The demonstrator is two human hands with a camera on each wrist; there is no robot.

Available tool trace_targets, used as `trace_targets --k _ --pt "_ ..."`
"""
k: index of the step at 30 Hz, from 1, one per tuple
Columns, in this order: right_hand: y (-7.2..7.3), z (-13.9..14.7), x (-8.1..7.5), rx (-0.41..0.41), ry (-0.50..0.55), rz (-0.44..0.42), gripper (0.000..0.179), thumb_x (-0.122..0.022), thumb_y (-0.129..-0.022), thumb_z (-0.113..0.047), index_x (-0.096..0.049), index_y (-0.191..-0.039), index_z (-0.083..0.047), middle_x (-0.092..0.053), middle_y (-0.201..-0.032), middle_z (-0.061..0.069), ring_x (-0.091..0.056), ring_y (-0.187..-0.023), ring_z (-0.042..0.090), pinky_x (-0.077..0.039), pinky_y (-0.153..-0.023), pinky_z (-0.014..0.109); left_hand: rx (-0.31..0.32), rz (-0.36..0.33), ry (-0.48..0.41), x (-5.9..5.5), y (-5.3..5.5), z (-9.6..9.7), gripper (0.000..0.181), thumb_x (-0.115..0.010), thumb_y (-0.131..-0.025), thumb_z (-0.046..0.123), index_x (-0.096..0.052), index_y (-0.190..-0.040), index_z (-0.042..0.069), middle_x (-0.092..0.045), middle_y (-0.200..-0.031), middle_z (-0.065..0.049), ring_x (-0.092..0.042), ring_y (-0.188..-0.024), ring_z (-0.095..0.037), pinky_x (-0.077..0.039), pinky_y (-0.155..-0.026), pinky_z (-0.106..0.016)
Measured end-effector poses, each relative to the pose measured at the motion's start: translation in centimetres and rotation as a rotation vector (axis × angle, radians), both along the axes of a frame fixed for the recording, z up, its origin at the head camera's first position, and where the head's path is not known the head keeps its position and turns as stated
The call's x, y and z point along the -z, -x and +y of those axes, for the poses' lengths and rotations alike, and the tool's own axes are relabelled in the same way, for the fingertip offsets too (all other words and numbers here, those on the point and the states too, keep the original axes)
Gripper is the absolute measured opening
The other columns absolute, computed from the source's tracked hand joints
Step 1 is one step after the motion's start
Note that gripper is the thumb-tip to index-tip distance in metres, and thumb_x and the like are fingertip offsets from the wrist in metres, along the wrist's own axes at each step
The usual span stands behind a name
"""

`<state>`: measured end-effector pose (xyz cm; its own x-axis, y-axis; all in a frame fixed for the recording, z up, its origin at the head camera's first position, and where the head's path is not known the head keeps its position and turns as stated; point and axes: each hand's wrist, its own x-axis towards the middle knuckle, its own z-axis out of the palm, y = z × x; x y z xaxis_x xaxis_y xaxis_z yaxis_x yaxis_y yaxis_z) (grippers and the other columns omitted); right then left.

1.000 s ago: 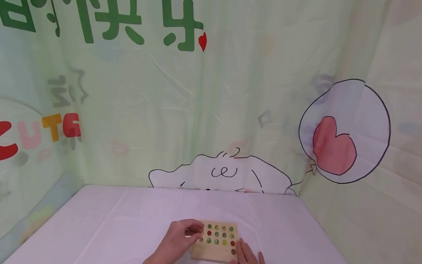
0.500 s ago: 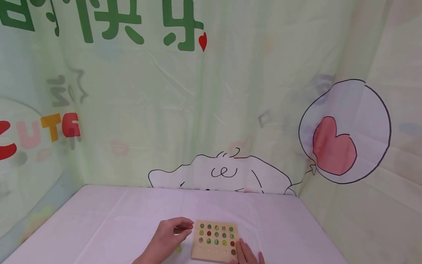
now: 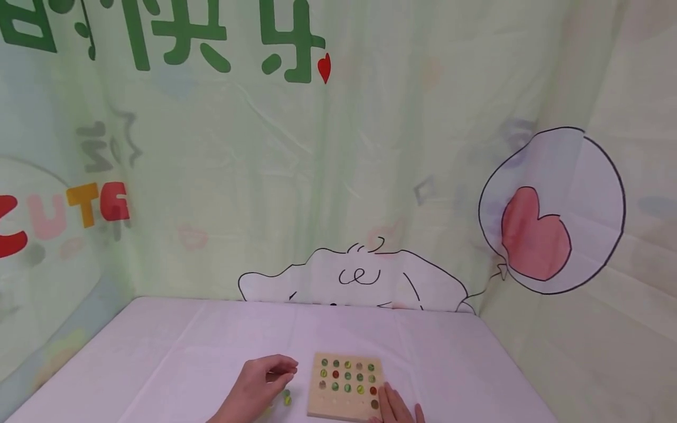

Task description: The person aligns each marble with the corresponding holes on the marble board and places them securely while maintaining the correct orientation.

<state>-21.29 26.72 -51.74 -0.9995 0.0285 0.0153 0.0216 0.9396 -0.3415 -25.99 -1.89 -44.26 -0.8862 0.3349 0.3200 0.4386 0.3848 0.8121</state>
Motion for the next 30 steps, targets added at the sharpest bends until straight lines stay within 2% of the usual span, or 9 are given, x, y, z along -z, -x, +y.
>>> trace_targets --k 7,15,21,26,30 --pt "-0.2 0.0 -1.0 -0.006 0.027 -0.019 0.115 0.006 -0.060 -0.085 -0.036 -0.136 -0.010 -0.035 -0.143 0.005 -0.029 -0.132 0.028 -0.005 -0.102 0.063 -0.002 -0.023 0.057 0.5 0.2 -0.6 0.018 -0.060 -0.080 0.003 -0.065 -0.096 0.007 -0.067 -0.088 -0.003 -0.060 -0.076 -0.002 -0.049 -0.066 -0.016" --pt "0.1 0.2 0.2 0.008 0.028 -0.010 0.113 0.014 -0.061 -0.082 -0.035 -0.137 -0.014 -0.034 -0.144 0.001 -0.028 -0.133 0.024 -0.006 -0.103 0.061 -0.010 -0.089 0.132 1.5 0.5 -0.5 0.021 -0.061 -0.077 0.000 -0.065 -0.096 0.009 -0.064 -0.083 0.004 -0.053 -0.070 -0.002 -0.048 -0.063 -0.020" --pt "0.4 0.4 -0.3 -0.012 0.033 -0.065 0.122 0.015 -0.054 -0.084 -0.034 -0.137 -0.010 -0.032 -0.144 0.007 -0.025 -0.133 0.030 -0.001 -0.102 0.063 0.011 -0.119 0.136 2.1 0.6 -0.6 0.026 -0.060 -0.074 -0.004 -0.065 -0.096 0.009 -0.063 -0.083 0.005 -0.054 -0.070 -0.003 -0.048 -0.062 -0.020" --pt "0.3 0.4 -0.5 -0.007 0.015 -0.076 0.120 0.013 -0.054 -0.084 -0.034 -0.138 -0.010 -0.032 -0.144 0.006 -0.025 -0.133 0.029 -0.001 -0.103 0.062 0.027 -0.101 0.139 2.5 0.7 -0.6 0.032 -0.058 -0.070 -0.009 -0.065 -0.095 0.008 -0.063 -0.082 0.005 -0.053 -0.069 -0.001 -0.047 -0.061 -0.020" --pt "0.2 0.2 -0.8 -0.010 0.010 -0.072 0.119 0.010 -0.056 -0.084 -0.034 -0.138 -0.010 -0.033 -0.144 0.006 -0.026 -0.133 0.029 -0.003 -0.103 0.062 0.016 -0.115 0.149 2.5 0.7 -0.5 0.031 -0.060 -0.071 -0.008 -0.065 -0.094 0.011 -0.063 -0.082 0.006 -0.053 -0.069 -0.001 -0.047 -0.061 -0.019"
